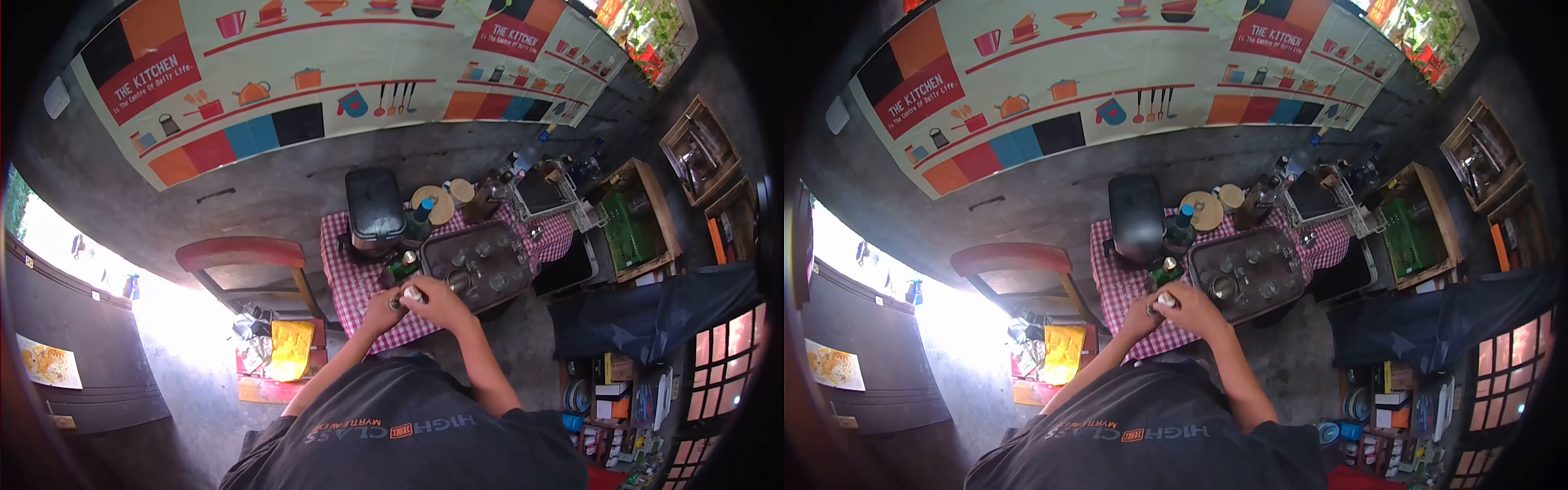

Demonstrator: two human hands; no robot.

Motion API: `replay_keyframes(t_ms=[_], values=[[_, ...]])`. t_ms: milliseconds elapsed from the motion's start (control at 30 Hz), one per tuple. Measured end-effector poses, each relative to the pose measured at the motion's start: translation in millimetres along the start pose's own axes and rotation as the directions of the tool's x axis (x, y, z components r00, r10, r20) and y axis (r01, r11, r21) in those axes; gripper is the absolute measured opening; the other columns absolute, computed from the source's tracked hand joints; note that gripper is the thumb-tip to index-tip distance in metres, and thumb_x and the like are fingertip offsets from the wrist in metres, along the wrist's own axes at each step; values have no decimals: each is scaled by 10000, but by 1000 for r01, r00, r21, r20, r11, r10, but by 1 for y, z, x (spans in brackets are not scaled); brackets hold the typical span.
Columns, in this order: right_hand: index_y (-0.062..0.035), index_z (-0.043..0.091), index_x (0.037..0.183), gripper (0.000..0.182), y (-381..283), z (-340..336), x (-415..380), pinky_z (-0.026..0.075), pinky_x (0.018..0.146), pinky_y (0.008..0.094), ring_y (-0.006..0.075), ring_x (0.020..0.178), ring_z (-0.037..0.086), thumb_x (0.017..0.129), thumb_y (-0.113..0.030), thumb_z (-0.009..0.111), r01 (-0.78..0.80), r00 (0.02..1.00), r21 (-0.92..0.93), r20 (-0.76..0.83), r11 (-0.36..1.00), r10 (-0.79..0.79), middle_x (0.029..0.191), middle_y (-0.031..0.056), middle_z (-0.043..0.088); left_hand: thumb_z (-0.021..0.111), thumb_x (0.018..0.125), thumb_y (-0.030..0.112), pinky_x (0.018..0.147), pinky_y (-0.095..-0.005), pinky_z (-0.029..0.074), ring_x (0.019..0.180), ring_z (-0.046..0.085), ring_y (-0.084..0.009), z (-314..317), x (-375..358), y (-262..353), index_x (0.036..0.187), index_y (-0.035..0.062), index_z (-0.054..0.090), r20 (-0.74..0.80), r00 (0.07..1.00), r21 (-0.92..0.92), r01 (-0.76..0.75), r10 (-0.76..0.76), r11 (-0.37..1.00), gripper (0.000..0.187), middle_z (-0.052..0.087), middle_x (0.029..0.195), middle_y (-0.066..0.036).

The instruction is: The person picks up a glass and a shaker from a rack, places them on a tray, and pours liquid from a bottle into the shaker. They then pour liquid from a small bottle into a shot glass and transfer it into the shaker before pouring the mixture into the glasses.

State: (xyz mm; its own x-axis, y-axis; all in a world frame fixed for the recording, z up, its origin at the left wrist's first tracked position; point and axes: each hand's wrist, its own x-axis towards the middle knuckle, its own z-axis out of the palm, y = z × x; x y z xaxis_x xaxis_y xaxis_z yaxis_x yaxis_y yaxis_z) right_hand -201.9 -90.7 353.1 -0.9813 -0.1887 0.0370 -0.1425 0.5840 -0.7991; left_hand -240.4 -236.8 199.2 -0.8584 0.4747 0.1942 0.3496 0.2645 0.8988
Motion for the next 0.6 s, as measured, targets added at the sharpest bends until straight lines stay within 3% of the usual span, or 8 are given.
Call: replay_keyframes(t_ms=[67,133,200,300,333,433,533,600], values=[[-25,643,1048,308,9,6,-13,498,744,338,214,828,630,786,-157,736,-110,994,76,33,991,108,926,115,654,681,772,260,747,-466,493,853,634,-394,1,-3,-4,939,88,625,-4,1000,50,4,-4,999,246,669,859,-168],[-36,617,1110,362,24,13,-24,501,786,335,235,882,651,791,-162,734,-30,999,28,40,999,29,977,132,663,665,785,267,767,-465,488,880,640,-378,0,-4,-3,954,94,625,17,999,-31,36,-35,999,246,681,892,-152],[-36,598,1140,391,20,12,-33,507,795,350,259,910,660,796,-168,730,-122,990,102,76,987,115,1016,143,667,670,798,252,795,-435,500,891,658,-353,2,-4,-7,995,84,630,60,996,-84,75,-71,994,262,686,899,-148],[-28,603,1128,364,31,10,-41,512,782,353,270,890,667,816,-173,720,-170,984,20,60,985,168,991,151,675,692,808,232,840,-397,501,909,672,-321,-6,-5,9,1049,73,628,73,989,-170,137,-126,976,296,685,924,-147],[-25,605,1123,354,32,8,-43,513,779,354,272,883,670,823,-178,715,-200,977,44,79,979,196,978,153,677,721,802,208,886,-364,493,963,662,-301,-9,-6,11,1115,53,602,127,979,-239,184,-157,954,369,670,1005,-157],[-23,615,1104,337,43,7,-45,511,748,339,220,831,663,848,-220,710,-166,983,50,87,985,161,920,132,682,780,752,201,931,-364,474,1111,581,-298,-17,-9,16,1264,-11,470,88,996,-163,46,-32,986,635,566,1178,-186],[-21,617,1046,329,44,-6,-44,484,707,342,216,771,626,863,-283,696,-160,978,106,148,981,144,868,122,660,815,718,233,956,-381,460,1138,557,-312,-26,-27,29,1302,-25,431,-56,997,-28,47,-48,999,745,525,1204,-208],[-18,619,1006,321,47,-12,-45,463,672,338,196,727,585,872,-301,689,-140,977,138,182,980,114,822,105,634,829,699,300,981,-400,444,1175,530,-331,-37,-43,33,1335,-22,411,-59,990,85,131,-126,988,826,498,1237,-225]])
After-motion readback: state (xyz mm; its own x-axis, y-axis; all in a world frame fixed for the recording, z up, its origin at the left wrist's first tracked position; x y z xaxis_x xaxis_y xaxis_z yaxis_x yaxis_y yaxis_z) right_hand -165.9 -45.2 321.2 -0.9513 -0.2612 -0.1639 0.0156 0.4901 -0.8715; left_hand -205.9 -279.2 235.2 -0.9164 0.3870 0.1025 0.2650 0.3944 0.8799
